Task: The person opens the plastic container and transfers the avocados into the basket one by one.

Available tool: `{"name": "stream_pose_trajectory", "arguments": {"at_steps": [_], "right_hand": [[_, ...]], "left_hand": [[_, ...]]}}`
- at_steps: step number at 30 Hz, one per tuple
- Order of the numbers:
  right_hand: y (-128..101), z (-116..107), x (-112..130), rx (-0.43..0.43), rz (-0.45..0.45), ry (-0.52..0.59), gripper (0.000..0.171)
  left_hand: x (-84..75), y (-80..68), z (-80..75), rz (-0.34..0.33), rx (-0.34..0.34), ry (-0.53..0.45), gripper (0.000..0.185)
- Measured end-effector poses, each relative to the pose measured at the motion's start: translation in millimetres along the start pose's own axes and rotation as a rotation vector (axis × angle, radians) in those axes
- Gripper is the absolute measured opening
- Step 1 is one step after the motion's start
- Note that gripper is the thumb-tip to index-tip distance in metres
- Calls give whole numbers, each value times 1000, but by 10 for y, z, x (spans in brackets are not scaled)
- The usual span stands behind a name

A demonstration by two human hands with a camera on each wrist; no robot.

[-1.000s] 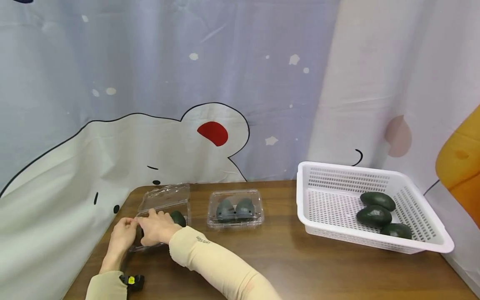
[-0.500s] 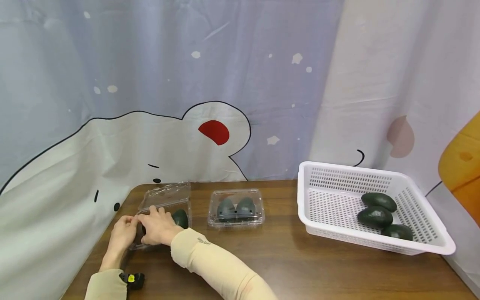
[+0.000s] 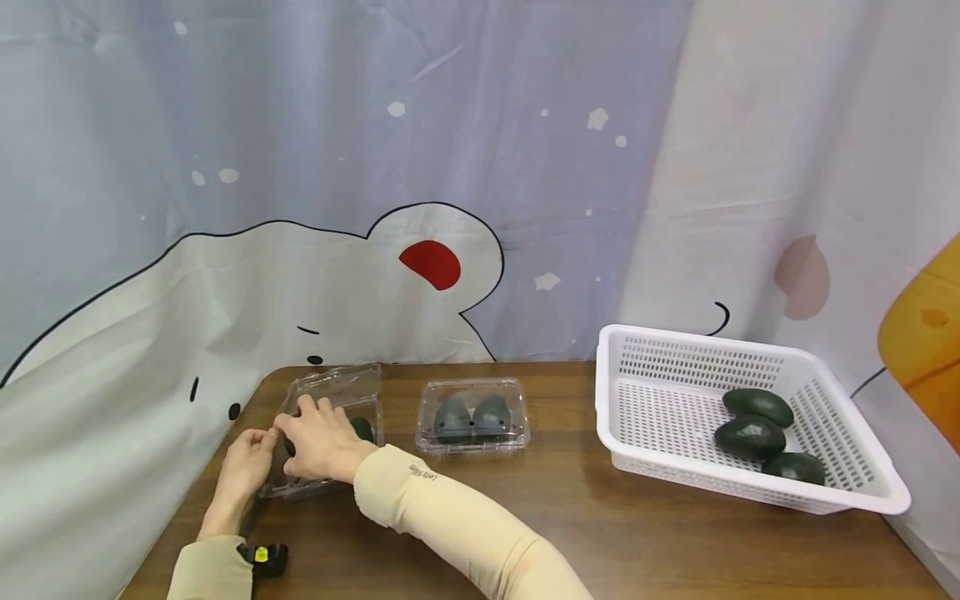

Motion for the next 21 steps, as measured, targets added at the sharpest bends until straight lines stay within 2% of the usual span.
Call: {"name": "stream_pose_trajectory", "arguments": {"at_steps": [12,21], "right_hand": [[-273,-397,-78,-12,-58,-53,56],[-647,-760,-212,-41,-96,-89,51]], "left_hand": [[8,-17,-10,25,-52,2,37],[17,-10,6,12,-19,-18,42]]}}
Point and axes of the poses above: each hand's wrist, its own y-axis towards the middle knuckle, its own z-axis out of the palm, x = y × z, the point moved 5 cm from there along y, towards the middle knuckle, and after that the axes turned 11 degrees about -z, right-handed, at the moved point
